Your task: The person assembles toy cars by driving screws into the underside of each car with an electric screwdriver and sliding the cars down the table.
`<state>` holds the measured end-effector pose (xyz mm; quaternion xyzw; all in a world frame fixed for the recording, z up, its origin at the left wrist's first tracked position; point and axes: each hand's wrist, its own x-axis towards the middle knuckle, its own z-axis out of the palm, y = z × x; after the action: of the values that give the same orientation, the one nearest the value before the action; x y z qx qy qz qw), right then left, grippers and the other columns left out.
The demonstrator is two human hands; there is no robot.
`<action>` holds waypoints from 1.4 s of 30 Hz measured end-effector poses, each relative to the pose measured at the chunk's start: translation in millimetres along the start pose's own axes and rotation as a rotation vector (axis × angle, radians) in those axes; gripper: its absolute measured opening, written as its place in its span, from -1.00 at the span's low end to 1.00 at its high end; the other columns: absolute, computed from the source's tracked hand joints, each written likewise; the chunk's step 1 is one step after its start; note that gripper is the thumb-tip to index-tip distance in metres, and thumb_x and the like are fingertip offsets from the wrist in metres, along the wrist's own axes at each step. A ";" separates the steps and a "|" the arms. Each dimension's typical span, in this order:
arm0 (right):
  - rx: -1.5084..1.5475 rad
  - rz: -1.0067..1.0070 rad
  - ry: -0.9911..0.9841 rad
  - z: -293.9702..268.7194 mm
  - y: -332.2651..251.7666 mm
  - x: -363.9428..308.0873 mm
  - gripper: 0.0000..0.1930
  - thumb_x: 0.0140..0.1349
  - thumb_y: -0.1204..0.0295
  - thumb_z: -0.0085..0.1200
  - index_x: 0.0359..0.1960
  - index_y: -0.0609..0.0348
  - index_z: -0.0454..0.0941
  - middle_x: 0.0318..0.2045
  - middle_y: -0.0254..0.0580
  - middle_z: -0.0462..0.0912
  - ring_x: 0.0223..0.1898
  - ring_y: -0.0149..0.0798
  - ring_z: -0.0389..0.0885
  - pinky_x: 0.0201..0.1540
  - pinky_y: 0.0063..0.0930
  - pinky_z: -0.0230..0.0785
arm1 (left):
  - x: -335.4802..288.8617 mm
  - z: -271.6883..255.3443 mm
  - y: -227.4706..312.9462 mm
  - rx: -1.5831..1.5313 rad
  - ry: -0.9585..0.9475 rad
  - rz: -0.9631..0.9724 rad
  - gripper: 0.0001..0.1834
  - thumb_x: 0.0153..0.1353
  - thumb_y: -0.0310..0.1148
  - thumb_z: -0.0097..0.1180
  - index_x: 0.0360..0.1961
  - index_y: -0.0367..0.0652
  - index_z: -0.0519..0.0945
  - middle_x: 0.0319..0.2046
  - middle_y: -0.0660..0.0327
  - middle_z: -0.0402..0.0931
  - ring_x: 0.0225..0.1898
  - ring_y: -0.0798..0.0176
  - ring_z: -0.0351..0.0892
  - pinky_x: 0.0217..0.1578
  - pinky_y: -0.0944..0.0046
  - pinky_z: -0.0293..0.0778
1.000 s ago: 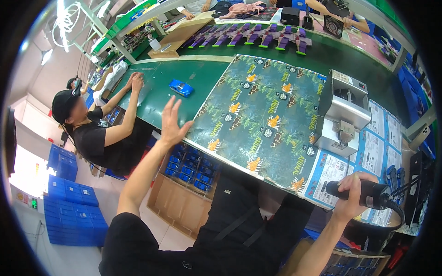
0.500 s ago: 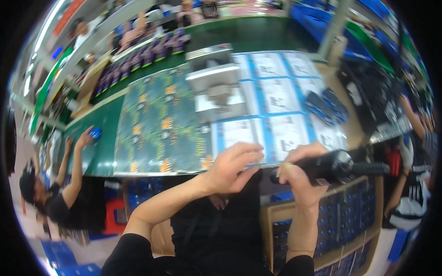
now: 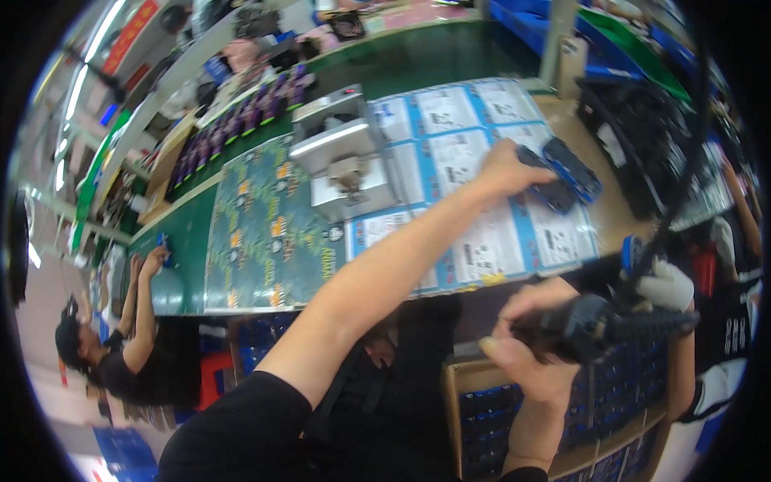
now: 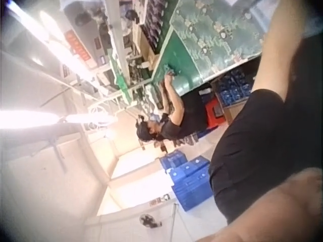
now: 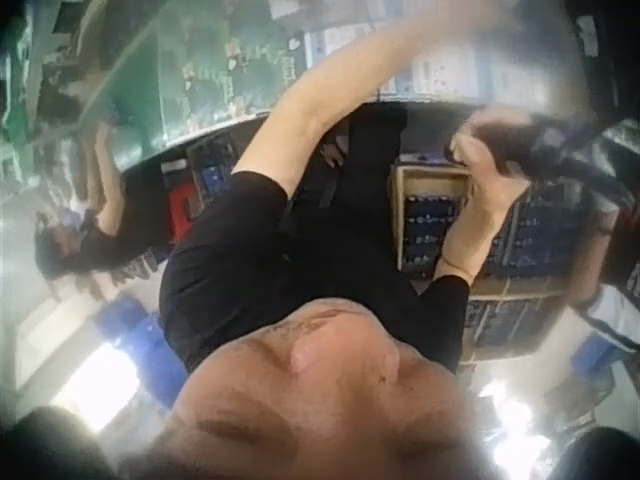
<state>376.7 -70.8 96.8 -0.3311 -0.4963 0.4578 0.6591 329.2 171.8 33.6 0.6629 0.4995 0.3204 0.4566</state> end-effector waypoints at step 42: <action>-0.280 -0.257 -0.068 224.6 83.6 174.1 -0.77 0.16 0.47 0.27 -0.59 0.24 0.53 -0.75 -0.30 0.48 -0.75 -0.43 0.42 -0.62 -0.55 0.25 | -258.7 -234.5 -154.1 -0.881 0.527 0.127 -0.70 0.28 -0.33 0.27 -0.05 -0.23 0.53 -0.23 0.12 0.66 -0.27 0.31 0.68 -0.23 0.29 0.62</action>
<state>154.1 117.6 148.1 -0.3378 -0.6154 0.3073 0.6425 -10.8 4.6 -12.2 0.3337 0.3740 0.6835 0.5307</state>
